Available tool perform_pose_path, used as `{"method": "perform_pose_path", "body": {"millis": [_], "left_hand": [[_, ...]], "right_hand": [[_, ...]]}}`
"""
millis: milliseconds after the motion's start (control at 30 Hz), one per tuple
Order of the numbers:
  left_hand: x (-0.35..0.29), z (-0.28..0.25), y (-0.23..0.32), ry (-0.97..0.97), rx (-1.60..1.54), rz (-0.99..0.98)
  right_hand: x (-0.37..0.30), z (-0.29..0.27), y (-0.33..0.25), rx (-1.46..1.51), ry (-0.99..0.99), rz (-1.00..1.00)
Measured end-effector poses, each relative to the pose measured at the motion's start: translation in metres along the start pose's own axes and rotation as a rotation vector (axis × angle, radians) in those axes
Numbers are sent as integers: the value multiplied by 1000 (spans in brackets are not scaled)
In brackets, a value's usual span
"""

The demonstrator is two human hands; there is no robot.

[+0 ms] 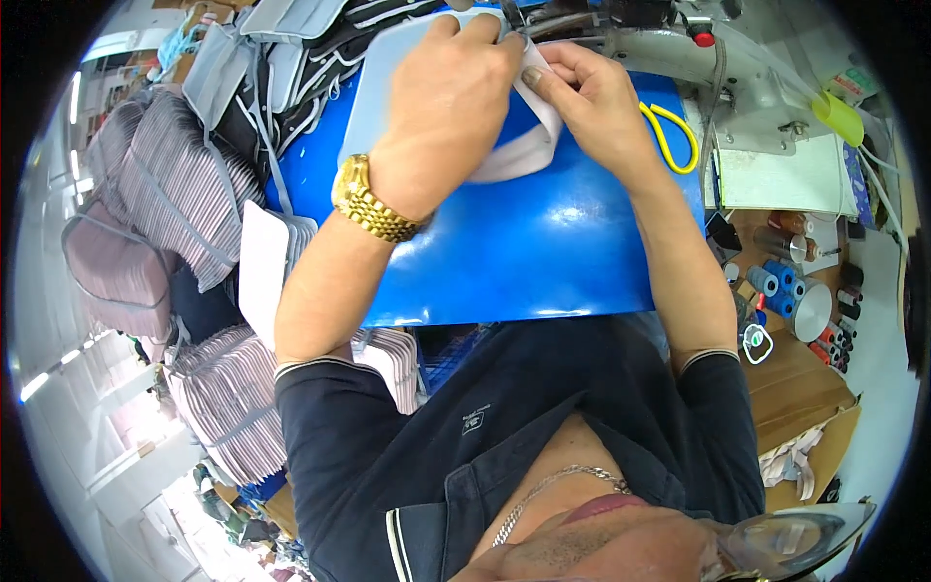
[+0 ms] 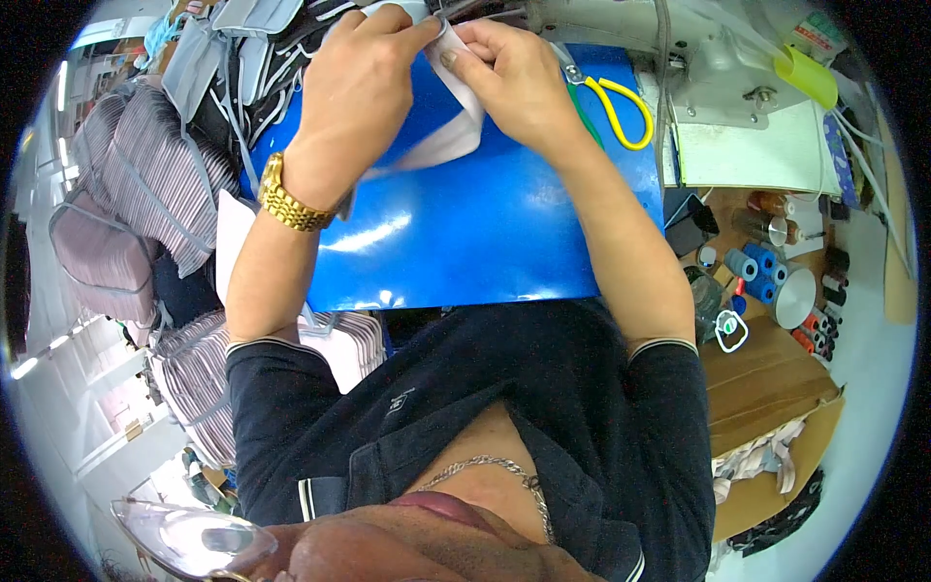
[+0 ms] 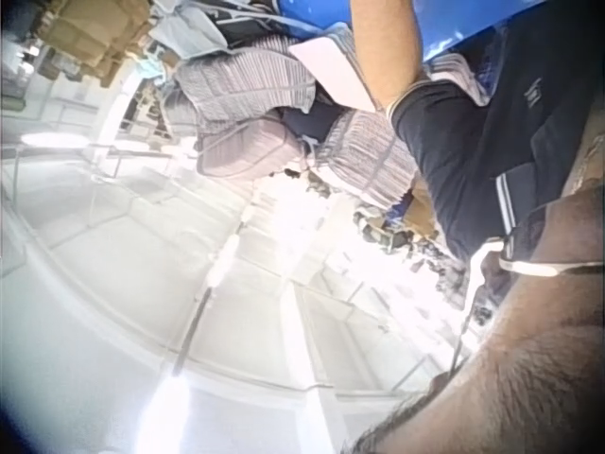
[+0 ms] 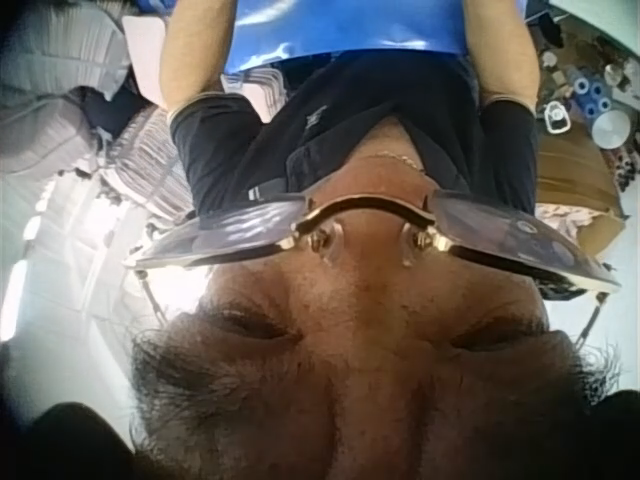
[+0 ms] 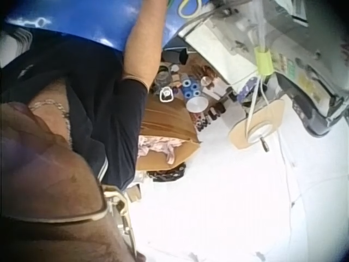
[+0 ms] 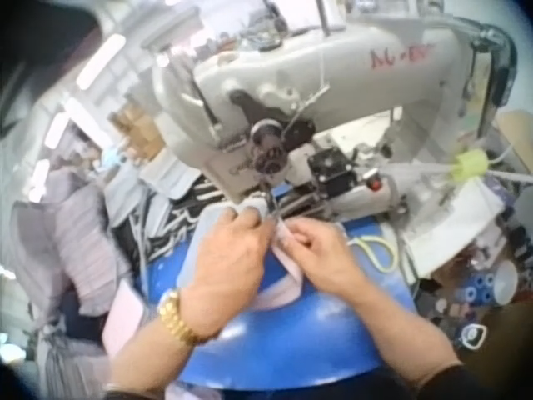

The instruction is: Sewing pieces of leather together using an industrial sewing machine to construct pouches.

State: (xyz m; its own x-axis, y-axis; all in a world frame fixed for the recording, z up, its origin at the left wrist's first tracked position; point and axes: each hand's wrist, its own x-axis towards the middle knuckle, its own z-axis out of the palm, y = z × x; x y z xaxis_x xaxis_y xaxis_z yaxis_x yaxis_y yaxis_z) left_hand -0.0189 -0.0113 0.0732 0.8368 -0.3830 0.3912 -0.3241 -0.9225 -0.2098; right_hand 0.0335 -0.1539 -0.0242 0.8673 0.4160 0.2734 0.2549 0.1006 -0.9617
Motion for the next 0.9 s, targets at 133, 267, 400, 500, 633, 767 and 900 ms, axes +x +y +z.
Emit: {"method": "perform_pose_path", "body": {"millis": [133, 267, 400, 500, 633, 767, 900], "left_hand": [[8, 1, 10, -97, -106, -127], [10, 7, 10, -104, -342, -264], [-28, 4, 9, -26, -705, -252], [-81, 2, 29, -46, -764, -163], [-132, 21, 45, -19, -852, -240], [-135, 18, 45, 171, -687, -262], [-128, 5, 44, 307, -537, -134]], "right_hand": [[1, 8, -6, -145, 118, -79], [-4, 4, -7, -436, 173, -180], [-23, -18, -8, -174, -110, 3], [-57, -30, -13, 176, -252, 226], [-76, -25, -16, 615, -385, 343], [-73, -10, -7, 32, -138, 394], [-93, 0, 1, -92, 102, 189]]}}
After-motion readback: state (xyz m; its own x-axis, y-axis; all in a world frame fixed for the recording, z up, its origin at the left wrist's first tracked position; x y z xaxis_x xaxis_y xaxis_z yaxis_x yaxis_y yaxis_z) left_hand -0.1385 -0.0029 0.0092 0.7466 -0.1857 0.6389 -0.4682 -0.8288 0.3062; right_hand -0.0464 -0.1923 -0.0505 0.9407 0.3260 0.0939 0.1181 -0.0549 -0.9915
